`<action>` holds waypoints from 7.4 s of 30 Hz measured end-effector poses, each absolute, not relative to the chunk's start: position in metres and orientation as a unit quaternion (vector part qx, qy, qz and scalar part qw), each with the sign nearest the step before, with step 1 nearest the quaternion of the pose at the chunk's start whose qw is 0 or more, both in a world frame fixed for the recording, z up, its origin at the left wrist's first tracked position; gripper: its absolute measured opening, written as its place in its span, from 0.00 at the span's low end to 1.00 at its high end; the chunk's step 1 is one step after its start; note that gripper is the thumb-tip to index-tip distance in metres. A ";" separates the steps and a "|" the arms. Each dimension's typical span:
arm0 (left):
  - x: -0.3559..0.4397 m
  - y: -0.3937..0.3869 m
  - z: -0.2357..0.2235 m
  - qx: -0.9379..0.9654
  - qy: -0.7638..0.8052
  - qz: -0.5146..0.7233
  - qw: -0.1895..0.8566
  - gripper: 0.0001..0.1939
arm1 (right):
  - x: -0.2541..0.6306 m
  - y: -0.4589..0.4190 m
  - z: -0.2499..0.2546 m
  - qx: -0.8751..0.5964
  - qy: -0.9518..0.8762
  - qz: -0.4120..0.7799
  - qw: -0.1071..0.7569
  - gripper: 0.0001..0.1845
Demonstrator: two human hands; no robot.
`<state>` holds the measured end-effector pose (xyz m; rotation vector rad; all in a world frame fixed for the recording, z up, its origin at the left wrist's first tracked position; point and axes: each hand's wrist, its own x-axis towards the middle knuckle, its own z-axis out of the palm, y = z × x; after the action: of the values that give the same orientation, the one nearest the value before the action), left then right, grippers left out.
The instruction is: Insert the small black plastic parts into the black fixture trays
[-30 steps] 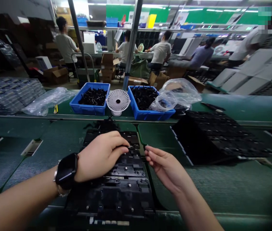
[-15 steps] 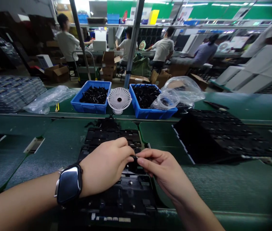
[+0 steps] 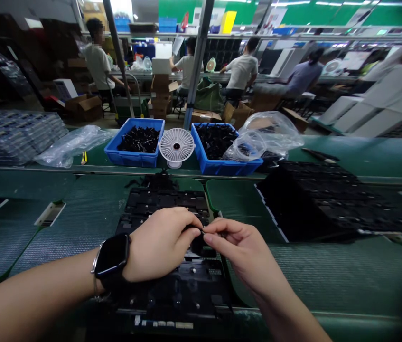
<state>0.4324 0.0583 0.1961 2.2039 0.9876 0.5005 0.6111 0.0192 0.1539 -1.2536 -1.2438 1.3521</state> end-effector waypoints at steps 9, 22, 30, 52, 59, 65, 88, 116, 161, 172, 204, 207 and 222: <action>0.438 0.057 0.179 0.887 0.347 0.164 0.256 0.07 | 0.628 0.016 0.141 -0.529 -0.473 0.530 0.464 0.07; 0.437 0.059 0.174 0.936 0.301 0.074 0.168 0.10 | 0.631 0.004 0.146 -0.523 -0.718 0.380 0.256 0.09; 0.406 0.045 0.181 0.970 0.221 0.050 0.085 0.12 | 0.631 0.014 0.164 -0.467 -0.821 0.289 0.157 0.11; 0.414 0.043 0.193 0.978 0.202 0.047 -0.025 0.08 | 0.629 0.027 0.172 -0.474 -0.796 0.350 0.137 0.10; 0.411 0.049 0.184 0.980 0.186 0.061 -0.033 0.08 | 0.628 0.026 0.172 -0.478 -0.788 0.358 0.152 0.11; 0.406 0.048 0.178 0.979 0.176 0.084 -0.055 0.10 | 0.628 0.027 0.171 -0.484 -0.784 0.359 0.152 0.10; 0.403 0.052 0.184 0.976 0.205 0.058 0.044 0.07 | 0.628 0.029 0.171 -0.491 -0.784 0.358 0.124 0.09; 0.284 0.250 0.020 0.788 0.588 0.144 0.111 0.22 | 0.709 0.052 0.093 -0.583 -0.264 0.606 0.472 0.21; 0.414 0.011 0.218 0.873 0.326 0.241 0.272 0.11 | 0.613 -0.018 0.173 -0.504 -0.572 0.443 0.472 0.07; 0.412 0.000 0.211 0.872 0.344 0.223 0.266 0.13 | 0.605 -0.030 0.182 -0.498 -0.608 0.419 0.454 0.05; 0.424 0.020 0.174 0.940 0.270 0.103 0.184 0.09 | 0.628 -0.033 0.160 -0.494 -0.787 0.299 0.218 0.11; 0.408 0.019 0.177 0.949 0.236 0.119 0.172 0.10 | 0.628 -0.029 0.166 -0.482 -0.812 0.275 0.180 0.12; 0.394 0.038 0.199 0.952 0.238 0.113 0.156 0.05 | 0.643 -0.007 0.166 -0.499 -0.771 0.359 0.169 0.10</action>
<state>0.3944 0.0383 0.1990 2.7253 0.6812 0.3235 0.6430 -0.0074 0.1655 -1.4187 -2.1906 1.0193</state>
